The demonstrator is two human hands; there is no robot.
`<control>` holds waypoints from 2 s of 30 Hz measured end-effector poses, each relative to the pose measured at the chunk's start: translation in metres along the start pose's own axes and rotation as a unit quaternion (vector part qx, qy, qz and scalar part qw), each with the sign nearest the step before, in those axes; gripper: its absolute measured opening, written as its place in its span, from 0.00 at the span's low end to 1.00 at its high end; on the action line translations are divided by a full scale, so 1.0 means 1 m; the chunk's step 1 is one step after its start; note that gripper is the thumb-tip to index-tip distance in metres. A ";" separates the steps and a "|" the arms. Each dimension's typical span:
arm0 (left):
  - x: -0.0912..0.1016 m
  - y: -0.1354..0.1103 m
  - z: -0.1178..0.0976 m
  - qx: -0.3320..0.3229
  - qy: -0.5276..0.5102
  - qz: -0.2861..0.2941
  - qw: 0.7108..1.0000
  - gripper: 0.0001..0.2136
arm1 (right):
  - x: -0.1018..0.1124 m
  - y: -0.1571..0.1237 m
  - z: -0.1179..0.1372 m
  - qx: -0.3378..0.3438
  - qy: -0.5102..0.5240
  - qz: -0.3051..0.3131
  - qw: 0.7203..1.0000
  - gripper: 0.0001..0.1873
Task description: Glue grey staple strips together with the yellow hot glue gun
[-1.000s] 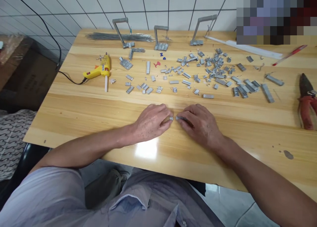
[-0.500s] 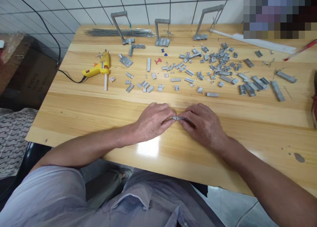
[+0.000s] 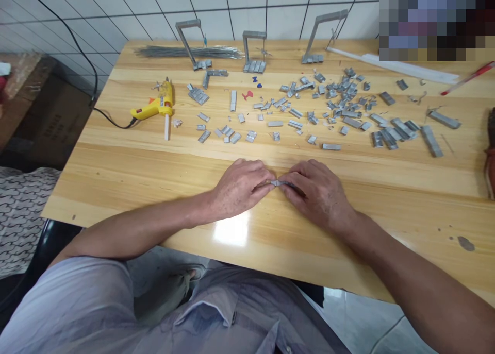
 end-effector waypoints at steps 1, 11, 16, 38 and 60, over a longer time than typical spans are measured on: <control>0.000 0.000 0.000 0.001 -0.001 0.000 1.000 0.09 | 0.000 0.000 0.000 0.001 -0.002 0.001 1.000 0.06; -0.001 -0.001 0.000 0.010 -0.014 -0.007 1.000 0.07 | 0.005 -0.002 -0.002 -0.011 -0.011 0.004 1.000 0.06; 0.003 0.000 -0.001 0.025 -0.050 -0.019 0.998 0.02 | 0.009 -0.004 -0.007 -0.024 -0.038 -0.011 0.999 0.04; 0.010 0.003 -0.013 0.020 -0.196 -0.136 0.971 0.04 | 0.016 -0.002 0.015 0.005 0.019 -0.069 0.997 0.05; 0.006 0.000 -0.016 0.140 -0.416 -0.124 0.890 0.09 | 0.023 -0.001 0.020 0.023 0.039 -0.086 0.995 0.09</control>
Point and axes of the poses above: each hand's wrist, its own y-axis towards the middle knuckle, its own x-axis out of the back of the hand, z = x × y, the point moved 1 cm from there along y, towards the middle knuckle, and after that the axes turned 11 degrees about -x, right-handed, at the moved point
